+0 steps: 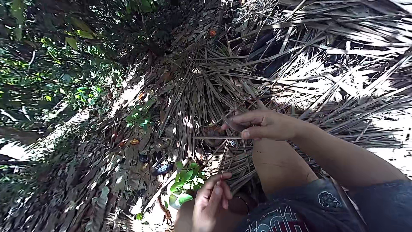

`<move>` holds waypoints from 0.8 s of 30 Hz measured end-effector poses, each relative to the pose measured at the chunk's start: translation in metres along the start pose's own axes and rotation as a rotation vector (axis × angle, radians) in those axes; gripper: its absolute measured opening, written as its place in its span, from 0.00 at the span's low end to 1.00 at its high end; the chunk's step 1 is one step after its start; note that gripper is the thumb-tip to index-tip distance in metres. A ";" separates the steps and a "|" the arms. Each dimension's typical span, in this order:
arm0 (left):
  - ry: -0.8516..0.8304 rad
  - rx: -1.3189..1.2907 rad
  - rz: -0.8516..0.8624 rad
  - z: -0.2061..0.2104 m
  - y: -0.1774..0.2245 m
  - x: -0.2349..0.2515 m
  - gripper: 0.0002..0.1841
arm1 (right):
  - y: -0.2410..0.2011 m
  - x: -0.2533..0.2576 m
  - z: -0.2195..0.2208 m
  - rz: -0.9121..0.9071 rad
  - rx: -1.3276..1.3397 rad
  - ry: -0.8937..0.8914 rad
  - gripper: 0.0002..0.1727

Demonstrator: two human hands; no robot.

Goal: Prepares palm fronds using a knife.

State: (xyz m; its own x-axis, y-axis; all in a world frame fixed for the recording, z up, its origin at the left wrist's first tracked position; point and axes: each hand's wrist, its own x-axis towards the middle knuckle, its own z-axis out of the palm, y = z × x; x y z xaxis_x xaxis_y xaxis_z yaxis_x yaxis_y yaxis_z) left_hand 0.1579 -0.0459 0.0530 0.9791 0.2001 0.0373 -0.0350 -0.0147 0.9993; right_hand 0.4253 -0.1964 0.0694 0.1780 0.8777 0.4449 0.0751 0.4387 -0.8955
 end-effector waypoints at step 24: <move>-0.094 -0.438 -0.234 -0.045 -0.009 0.000 0.10 | -0.019 0.001 -0.105 -0.187 0.128 0.243 0.15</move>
State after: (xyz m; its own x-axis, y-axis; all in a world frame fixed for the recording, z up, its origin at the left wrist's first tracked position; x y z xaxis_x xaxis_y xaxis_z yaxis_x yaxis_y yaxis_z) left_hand 0.1495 -0.0013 0.0448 0.9838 0.0595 -0.1689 0.1266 0.4364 0.8908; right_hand 0.5267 -0.2241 0.0859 0.4027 0.7151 0.5714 0.0073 0.6217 -0.7832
